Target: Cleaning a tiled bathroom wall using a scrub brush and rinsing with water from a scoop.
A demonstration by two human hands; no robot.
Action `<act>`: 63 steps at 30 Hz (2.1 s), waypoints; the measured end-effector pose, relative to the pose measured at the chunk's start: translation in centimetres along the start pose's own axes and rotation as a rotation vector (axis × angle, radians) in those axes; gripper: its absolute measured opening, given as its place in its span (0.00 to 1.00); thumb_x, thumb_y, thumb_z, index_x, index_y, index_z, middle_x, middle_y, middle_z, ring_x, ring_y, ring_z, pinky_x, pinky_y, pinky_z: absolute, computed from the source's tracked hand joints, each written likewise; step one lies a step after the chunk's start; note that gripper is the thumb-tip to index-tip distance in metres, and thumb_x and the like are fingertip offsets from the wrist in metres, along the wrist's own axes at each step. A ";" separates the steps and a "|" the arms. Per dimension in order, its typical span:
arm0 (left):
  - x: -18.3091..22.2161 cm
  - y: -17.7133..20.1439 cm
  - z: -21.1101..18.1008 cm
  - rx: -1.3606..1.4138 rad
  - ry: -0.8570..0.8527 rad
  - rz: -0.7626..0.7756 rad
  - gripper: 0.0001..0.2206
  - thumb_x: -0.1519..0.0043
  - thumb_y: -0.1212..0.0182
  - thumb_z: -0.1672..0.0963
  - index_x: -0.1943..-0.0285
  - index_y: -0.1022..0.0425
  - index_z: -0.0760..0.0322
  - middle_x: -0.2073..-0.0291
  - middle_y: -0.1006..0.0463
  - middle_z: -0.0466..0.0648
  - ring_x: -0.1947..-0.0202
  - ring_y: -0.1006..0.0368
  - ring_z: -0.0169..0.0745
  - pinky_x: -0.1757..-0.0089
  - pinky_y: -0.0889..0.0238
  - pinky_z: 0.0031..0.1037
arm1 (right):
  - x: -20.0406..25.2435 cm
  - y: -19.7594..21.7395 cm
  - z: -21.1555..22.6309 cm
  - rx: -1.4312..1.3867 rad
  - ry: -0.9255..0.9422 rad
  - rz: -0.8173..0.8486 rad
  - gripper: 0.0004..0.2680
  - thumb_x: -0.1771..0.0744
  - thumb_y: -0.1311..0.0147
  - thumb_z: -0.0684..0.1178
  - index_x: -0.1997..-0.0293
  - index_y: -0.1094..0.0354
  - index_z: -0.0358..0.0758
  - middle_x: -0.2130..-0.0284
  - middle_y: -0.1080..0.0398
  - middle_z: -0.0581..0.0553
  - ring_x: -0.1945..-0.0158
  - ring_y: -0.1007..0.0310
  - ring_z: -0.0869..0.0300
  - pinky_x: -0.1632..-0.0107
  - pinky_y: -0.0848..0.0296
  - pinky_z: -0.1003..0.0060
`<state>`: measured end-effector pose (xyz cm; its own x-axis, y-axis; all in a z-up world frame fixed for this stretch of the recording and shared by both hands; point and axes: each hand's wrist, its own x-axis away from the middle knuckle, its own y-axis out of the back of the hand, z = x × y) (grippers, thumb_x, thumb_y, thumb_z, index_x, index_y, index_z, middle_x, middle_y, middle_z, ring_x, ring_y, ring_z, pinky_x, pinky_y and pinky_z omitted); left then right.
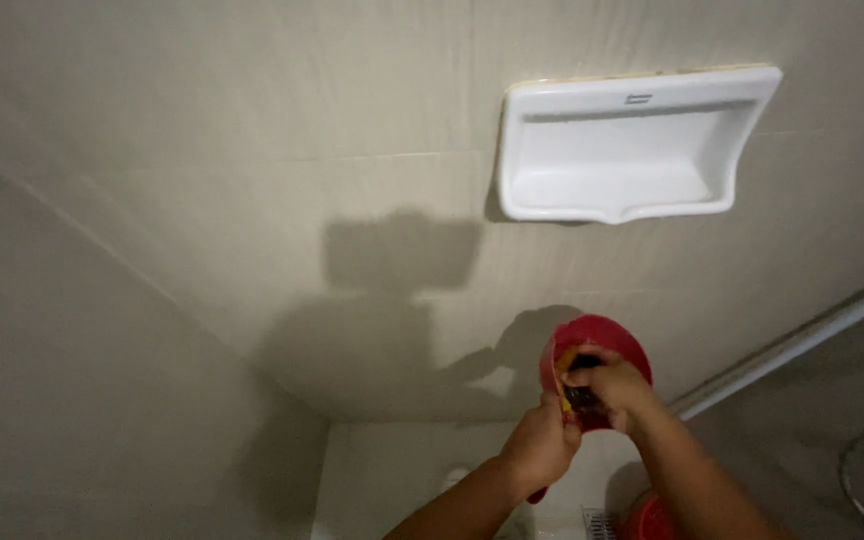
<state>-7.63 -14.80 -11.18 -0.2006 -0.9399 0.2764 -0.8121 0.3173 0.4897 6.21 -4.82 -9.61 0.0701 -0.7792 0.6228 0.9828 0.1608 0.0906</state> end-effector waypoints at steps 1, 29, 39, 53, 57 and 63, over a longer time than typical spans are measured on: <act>0.2 -0.2 0.2 0.029 -0.033 0.006 0.20 0.34 0.49 0.57 0.44 0.43 0.86 0.64 0.23 0.70 0.65 0.23 0.64 0.62 0.29 0.45 | 1.0 -0.2 0.8 -0.036 -0.066 -0.102 0.21 0.36 0.38 0.40 0.37 0.38 0.46 0.50 0.29 0.34 0.51 0.26 0.44 0.53 0.21 0.47; -0.3 12.4 0.1 0.443 0.140 0.037 0.16 0.31 0.52 0.59 0.40 0.46 0.80 0.68 0.27 0.53 0.76 0.33 0.35 0.74 0.34 0.29 | -2.2 -8.0 10.1 -0.058 0.935 -0.701 0.22 0.36 0.30 0.44 0.38 0.35 0.29 0.43 0.31 0.37 0.41 0.32 0.51 0.36 0.34 0.59; -0.3 13.5 -0.6 0.289 0.100 0.088 0.14 0.29 0.51 0.56 0.44 0.42 0.76 0.69 0.26 0.52 0.76 0.32 0.35 0.73 0.33 0.29 | -1.5 -9.6 10.8 -0.531 0.994 -0.690 0.20 0.32 0.36 0.37 0.33 0.38 0.32 0.43 0.29 0.41 0.43 0.29 0.56 0.41 0.28 0.64; -2.9 9.0 4.1 -0.004 -0.003 -0.018 0.22 0.34 0.49 0.57 0.38 0.46 0.85 0.67 0.22 0.70 0.67 0.22 0.66 0.64 0.28 0.47 | -0.1 -5.6 7.5 -0.268 0.205 -0.355 0.22 0.37 0.38 0.39 0.35 0.39 0.37 0.51 0.27 0.35 0.56 0.23 0.48 0.55 0.19 0.54; -2.6 7.7 3.6 -0.089 -0.012 -0.004 0.23 0.36 0.48 0.57 0.38 0.44 0.84 0.67 0.22 0.68 0.67 0.23 0.67 0.64 0.29 0.47 | -6.9 -5.4 1.3 -0.037 0.158 -0.456 0.25 0.38 0.36 0.38 0.35 0.43 0.31 0.50 0.29 0.32 0.56 0.24 0.48 0.56 0.19 0.52; -2.6 6.8 4.3 -0.098 -0.132 0.046 0.23 0.33 0.49 0.57 0.39 0.47 0.88 0.67 0.22 0.70 0.67 0.23 0.66 0.65 0.29 0.48 | -6.2 -4.6 1.8 -0.508 -0.216 -0.171 0.18 0.35 0.39 0.49 0.42 0.31 0.30 0.50 0.26 0.32 0.53 0.25 0.45 0.53 0.22 0.46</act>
<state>-14.95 -10.69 -12.12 -0.3116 -0.9305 0.1928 -0.7444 0.3651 0.5591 0.94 0.40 -12.50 -0.0811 -0.6184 0.7816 0.9396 -0.3090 -0.1469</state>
